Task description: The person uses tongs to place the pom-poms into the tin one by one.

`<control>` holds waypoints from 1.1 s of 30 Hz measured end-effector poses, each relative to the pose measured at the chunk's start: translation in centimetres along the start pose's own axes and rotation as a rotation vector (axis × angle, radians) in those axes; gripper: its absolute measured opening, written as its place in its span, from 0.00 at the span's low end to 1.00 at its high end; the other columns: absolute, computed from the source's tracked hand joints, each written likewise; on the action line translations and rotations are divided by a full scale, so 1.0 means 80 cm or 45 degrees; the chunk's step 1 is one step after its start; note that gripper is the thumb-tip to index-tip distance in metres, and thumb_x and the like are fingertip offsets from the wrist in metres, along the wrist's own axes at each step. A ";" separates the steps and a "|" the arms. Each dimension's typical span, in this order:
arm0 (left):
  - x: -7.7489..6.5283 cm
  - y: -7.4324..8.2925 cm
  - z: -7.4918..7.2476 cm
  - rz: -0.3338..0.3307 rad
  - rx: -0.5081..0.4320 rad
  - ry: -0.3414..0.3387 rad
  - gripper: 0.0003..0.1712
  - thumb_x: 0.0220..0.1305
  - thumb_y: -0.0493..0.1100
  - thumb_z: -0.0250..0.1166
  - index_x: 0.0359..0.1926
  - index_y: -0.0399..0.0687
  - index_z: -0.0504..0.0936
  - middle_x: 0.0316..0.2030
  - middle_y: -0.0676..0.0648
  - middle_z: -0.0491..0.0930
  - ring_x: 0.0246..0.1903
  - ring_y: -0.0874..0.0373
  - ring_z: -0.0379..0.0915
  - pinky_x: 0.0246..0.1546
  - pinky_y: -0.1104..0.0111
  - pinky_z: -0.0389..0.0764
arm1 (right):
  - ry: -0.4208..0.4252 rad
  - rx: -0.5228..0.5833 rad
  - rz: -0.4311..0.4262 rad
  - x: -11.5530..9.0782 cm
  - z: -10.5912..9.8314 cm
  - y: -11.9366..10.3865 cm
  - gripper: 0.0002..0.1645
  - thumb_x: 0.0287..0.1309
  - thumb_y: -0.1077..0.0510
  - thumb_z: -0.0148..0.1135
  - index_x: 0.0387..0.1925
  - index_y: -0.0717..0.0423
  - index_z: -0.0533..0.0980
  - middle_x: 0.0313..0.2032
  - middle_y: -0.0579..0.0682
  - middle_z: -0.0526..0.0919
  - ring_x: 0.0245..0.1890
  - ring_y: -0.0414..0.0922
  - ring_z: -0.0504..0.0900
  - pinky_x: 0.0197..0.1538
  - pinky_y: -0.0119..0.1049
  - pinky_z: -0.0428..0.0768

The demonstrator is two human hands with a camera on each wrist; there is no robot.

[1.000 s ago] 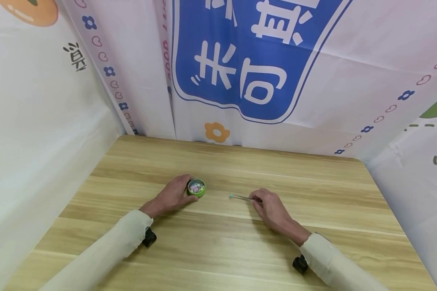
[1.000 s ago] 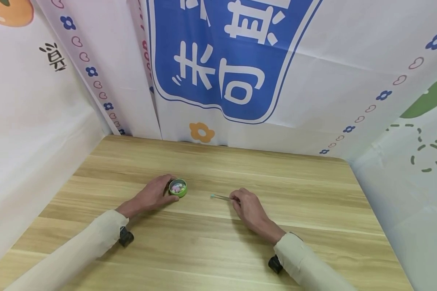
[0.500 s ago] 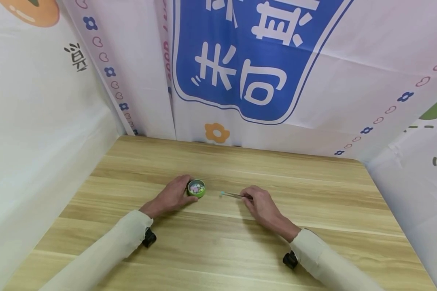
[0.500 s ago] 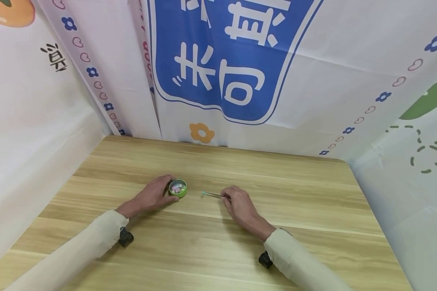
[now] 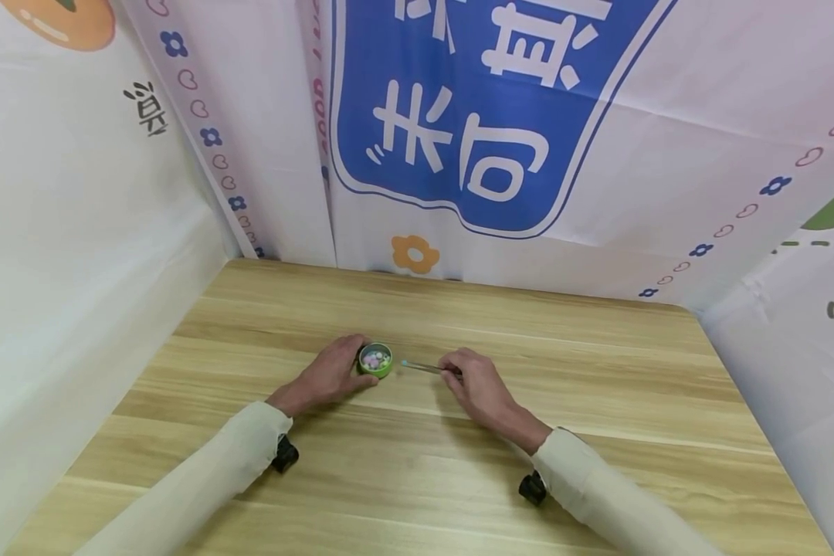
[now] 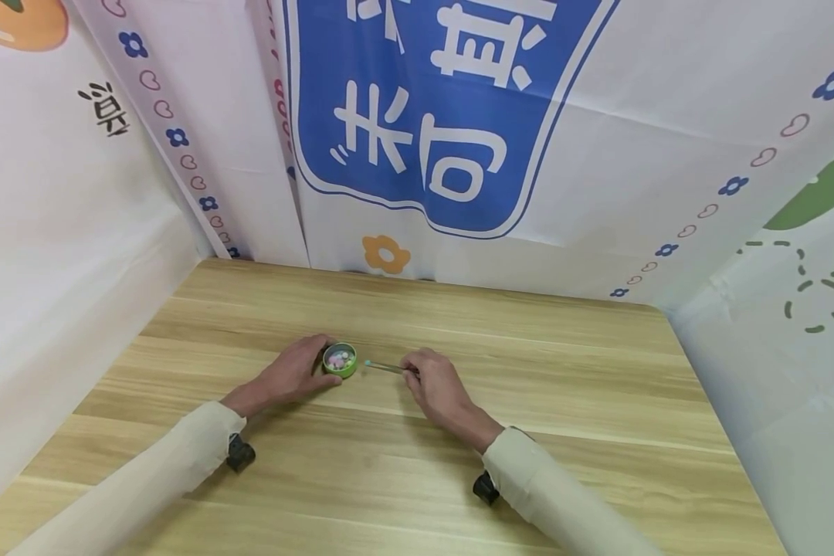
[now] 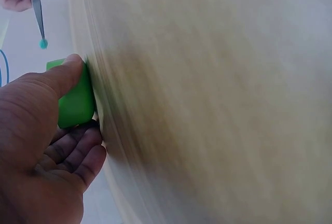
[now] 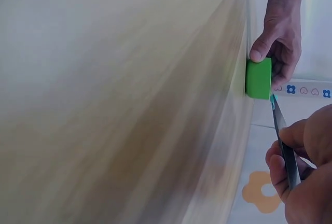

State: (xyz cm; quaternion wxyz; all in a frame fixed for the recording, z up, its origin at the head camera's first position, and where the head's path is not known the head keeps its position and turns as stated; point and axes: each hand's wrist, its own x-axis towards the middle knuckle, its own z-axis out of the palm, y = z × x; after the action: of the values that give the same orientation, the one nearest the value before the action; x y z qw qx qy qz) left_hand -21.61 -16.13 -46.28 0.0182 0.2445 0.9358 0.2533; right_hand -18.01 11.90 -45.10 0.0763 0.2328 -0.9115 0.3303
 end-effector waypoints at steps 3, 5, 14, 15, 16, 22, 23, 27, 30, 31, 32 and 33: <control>-0.001 -0.003 0.000 0.002 -0.002 0.004 0.35 0.57 0.49 0.74 0.58 0.35 0.72 0.51 0.40 0.78 0.52 0.47 0.75 0.54 0.53 0.77 | 0.000 0.013 -0.010 0.004 0.004 -0.005 0.05 0.64 0.64 0.62 0.40 0.58 0.82 0.37 0.48 0.83 0.37 0.40 0.82 0.38 0.31 0.82; 0.000 -0.003 0.002 -0.001 -0.005 0.002 0.35 0.57 0.49 0.74 0.58 0.36 0.72 0.51 0.40 0.78 0.53 0.47 0.75 0.54 0.53 0.77 | -0.002 0.009 -0.014 0.006 0.005 -0.007 0.05 0.64 0.64 0.62 0.40 0.58 0.82 0.36 0.48 0.83 0.36 0.40 0.82 0.38 0.31 0.82; -0.001 -0.002 0.002 0.001 0.004 0.011 0.35 0.57 0.50 0.74 0.59 0.36 0.71 0.51 0.40 0.78 0.53 0.46 0.75 0.54 0.52 0.77 | -0.014 0.003 0.000 0.011 0.009 -0.012 0.05 0.64 0.63 0.62 0.40 0.58 0.82 0.37 0.48 0.83 0.37 0.40 0.82 0.39 0.31 0.82; -0.001 -0.002 0.002 -0.001 0.004 0.012 0.35 0.57 0.50 0.74 0.59 0.36 0.71 0.51 0.40 0.78 0.53 0.46 0.75 0.54 0.52 0.77 | -0.015 0.002 -0.003 0.011 0.010 -0.012 0.05 0.64 0.63 0.62 0.40 0.58 0.82 0.37 0.48 0.83 0.37 0.40 0.82 0.39 0.31 0.82; -0.001 -0.002 0.002 -0.004 0.003 0.011 0.35 0.57 0.50 0.74 0.59 0.36 0.71 0.51 0.40 0.78 0.53 0.46 0.75 0.54 0.52 0.77 | -0.014 0.002 -0.006 0.012 0.010 -0.013 0.05 0.64 0.63 0.62 0.40 0.58 0.82 0.37 0.49 0.83 0.37 0.40 0.82 0.39 0.31 0.82; -0.002 -0.004 0.002 -0.003 0.003 0.010 0.35 0.56 0.49 0.74 0.59 0.35 0.71 0.51 0.39 0.78 0.52 0.46 0.75 0.53 0.52 0.77 | -0.021 0.000 -0.020 0.016 0.015 -0.017 0.05 0.64 0.63 0.62 0.40 0.58 0.82 0.37 0.49 0.84 0.37 0.41 0.83 0.40 0.32 0.83; -0.002 -0.004 0.002 0.002 0.006 0.013 0.35 0.57 0.49 0.74 0.59 0.35 0.71 0.51 0.39 0.78 0.52 0.46 0.75 0.53 0.52 0.77 | -0.021 -0.002 -0.023 0.016 0.016 -0.018 0.05 0.64 0.63 0.62 0.40 0.58 0.82 0.37 0.49 0.84 0.37 0.41 0.83 0.40 0.32 0.83; -0.002 -0.005 0.003 0.008 -0.001 0.015 0.35 0.57 0.49 0.74 0.59 0.35 0.71 0.51 0.40 0.78 0.52 0.46 0.75 0.52 0.52 0.77 | -0.025 -0.006 -0.023 0.018 0.019 -0.019 0.05 0.64 0.63 0.62 0.40 0.58 0.82 0.37 0.49 0.84 0.37 0.40 0.83 0.40 0.32 0.83; -0.001 -0.005 0.003 0.013 -0.007 0.012 0.35 0.57 0.48 0.74 0.59 0.35 0.71 0.51 0.40 0.78 0.52 0.46 0.75 0.53 0.52 0.77 | -0.030 -0.004 -0.019 0.019 0.020 -0.020 0.06 0.64 0.64 0.62 0.41 0.59 0.82 0.37 0.49 0.84 0.37 0.41 0.82 0.40 0.32 0.83; -0.002 -0.005 0.003 0.016 -0.006 0.013 0.35 0.57 0.48 0.74 0.59 0.35 0.71 0.50 0.40 0.78 0.52 0.46 0.75 0.53 0.52 0.77 | -0.030 -0.005 -0.019 0.019 0.021 -0.021 0.06 0.64 0.63 0.62 0.41 0.58 0.82 0.37 0.49 0.84 0.37 0.41 0.82 0.40 0.32 0.83; -0.002 -0.005 0.003 0.019 -0.003 0.014 0.35 0.57 0.48 0.74 0.59 0.35 0.71 0.50 0.40 0.78 0.52 0.46 0.75 0.53 0.52 0.77 | -0.033 -0.003 -0.019 0.019 0.021 -0.021 0.06 0.64 0.63 0.62 0.41 0.58 0.82 0.37 0.49 0.84 0.37 0.41 0.82 0.40 0.32 0.83; -0.002 -0.005 0.003 0.019 -0.005 0.012 0.35 0.57 0.48 0.74 0.59 0.35 0.71 0.50 0.40 0.78 0.52 0.46 0.75 0.53 0.52 0.77 | -0.034 -0.002 -0.019 0.020 0.021 -0.021 0.06 0.64 0.63 0.62 0.41 0.58 0.82 0.37 0.49 0.84 0.37 0.41 0.82 0.40 0.32 0.83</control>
State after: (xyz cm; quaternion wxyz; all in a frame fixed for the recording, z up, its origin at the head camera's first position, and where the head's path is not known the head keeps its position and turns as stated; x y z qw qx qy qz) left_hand -21.64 -16.40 -46.72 0.0123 0.2503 0.9335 0.2566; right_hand -18.57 9.10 -45.01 0.0668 0.2440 -0.9109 0.3260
